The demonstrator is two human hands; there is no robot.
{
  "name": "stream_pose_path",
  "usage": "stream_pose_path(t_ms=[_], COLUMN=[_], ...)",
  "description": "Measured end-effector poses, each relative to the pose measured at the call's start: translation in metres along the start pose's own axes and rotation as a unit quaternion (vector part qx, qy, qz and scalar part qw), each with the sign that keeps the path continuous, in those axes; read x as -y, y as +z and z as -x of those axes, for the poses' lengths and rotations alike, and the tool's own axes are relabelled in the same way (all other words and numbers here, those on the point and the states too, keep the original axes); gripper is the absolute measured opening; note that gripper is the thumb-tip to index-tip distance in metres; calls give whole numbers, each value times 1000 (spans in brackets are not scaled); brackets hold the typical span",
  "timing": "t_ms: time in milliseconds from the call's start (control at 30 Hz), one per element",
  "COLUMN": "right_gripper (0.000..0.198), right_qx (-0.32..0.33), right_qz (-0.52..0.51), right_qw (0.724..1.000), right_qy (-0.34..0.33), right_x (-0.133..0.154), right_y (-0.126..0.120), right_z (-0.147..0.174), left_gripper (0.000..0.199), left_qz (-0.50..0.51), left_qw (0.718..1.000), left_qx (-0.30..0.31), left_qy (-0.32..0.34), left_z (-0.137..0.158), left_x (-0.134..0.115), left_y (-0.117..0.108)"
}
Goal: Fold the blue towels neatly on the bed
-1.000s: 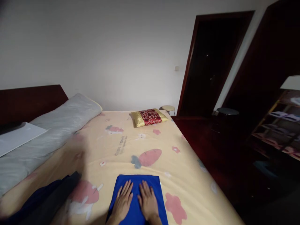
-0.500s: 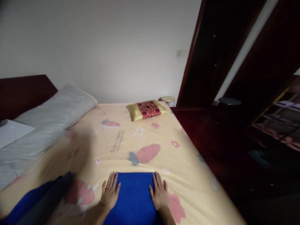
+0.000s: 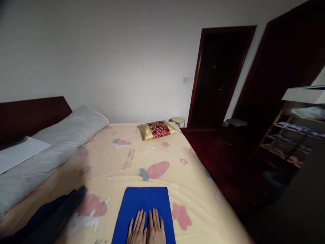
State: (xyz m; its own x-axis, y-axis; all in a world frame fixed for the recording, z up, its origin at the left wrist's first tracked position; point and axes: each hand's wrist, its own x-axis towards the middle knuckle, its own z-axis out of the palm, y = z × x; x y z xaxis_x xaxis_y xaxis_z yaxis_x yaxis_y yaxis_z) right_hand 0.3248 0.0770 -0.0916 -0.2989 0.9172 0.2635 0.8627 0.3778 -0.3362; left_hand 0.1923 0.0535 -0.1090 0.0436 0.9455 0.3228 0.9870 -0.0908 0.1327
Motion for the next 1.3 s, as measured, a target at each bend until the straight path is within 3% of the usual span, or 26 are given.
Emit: stream_pose_path(t_ms=[167, 300, 400, 533, 667, 767, 867, 933, 1067, 1200, 1300], right_gripper=[53, 52, 51, 52, 61, 61, 49, 42, 47, 59, 62], right_qx=[-10, -34, -16, 76, 189, 223, 229, 230, 245, 241, 230], right_qz=[14, 11, 18, 3, 70, 118, 118, 110, 94, 92, 78], right_qw=[1000, 999, 999, 993, 977, 966, 964, 964, 959, 961, 965], right_qy=[9, -26, -31, -87, -77, -52, -65, -79, -106, -104, -97], right_x=[7, 5, -6, -26, -39, -44, -44, -42, -35, -35, -40], right_y=[16, 8, -28, -103, -163, -179, -176, -168, -150, -135, -130], right_z=[47, 80, 98, 110, 102, 89, 83, 89, 111, 123, 121], left_gripper=[60, 62, 60, 55, 72, 75, 53, 49, 58, 73, 72], left_qz=[-14, -5, 8, 7, -55, -96, -86, -63, -20, 17, 25], left_qw=[1000, 997, 993, 985, 945, 912, 911, 915, 917, 907, 905], left_qx=[2, 42, 79, 166, 321, 397, 396, 387, 383, 414, 422], left_qy=[-1, 59, 86, 47, 22, 48, 76, 94, 112, 74, 53], left_z=[40, 66, 87, 101, 83, 62, 55, 60, 81, 92, 90], left_x=[11, 21, 40, 61, 63, 58, 51, 46, 37, 35, 39], left_y=[-18, -50, -87, -152, -212, -237, -246, -247, -241, -226, -210])
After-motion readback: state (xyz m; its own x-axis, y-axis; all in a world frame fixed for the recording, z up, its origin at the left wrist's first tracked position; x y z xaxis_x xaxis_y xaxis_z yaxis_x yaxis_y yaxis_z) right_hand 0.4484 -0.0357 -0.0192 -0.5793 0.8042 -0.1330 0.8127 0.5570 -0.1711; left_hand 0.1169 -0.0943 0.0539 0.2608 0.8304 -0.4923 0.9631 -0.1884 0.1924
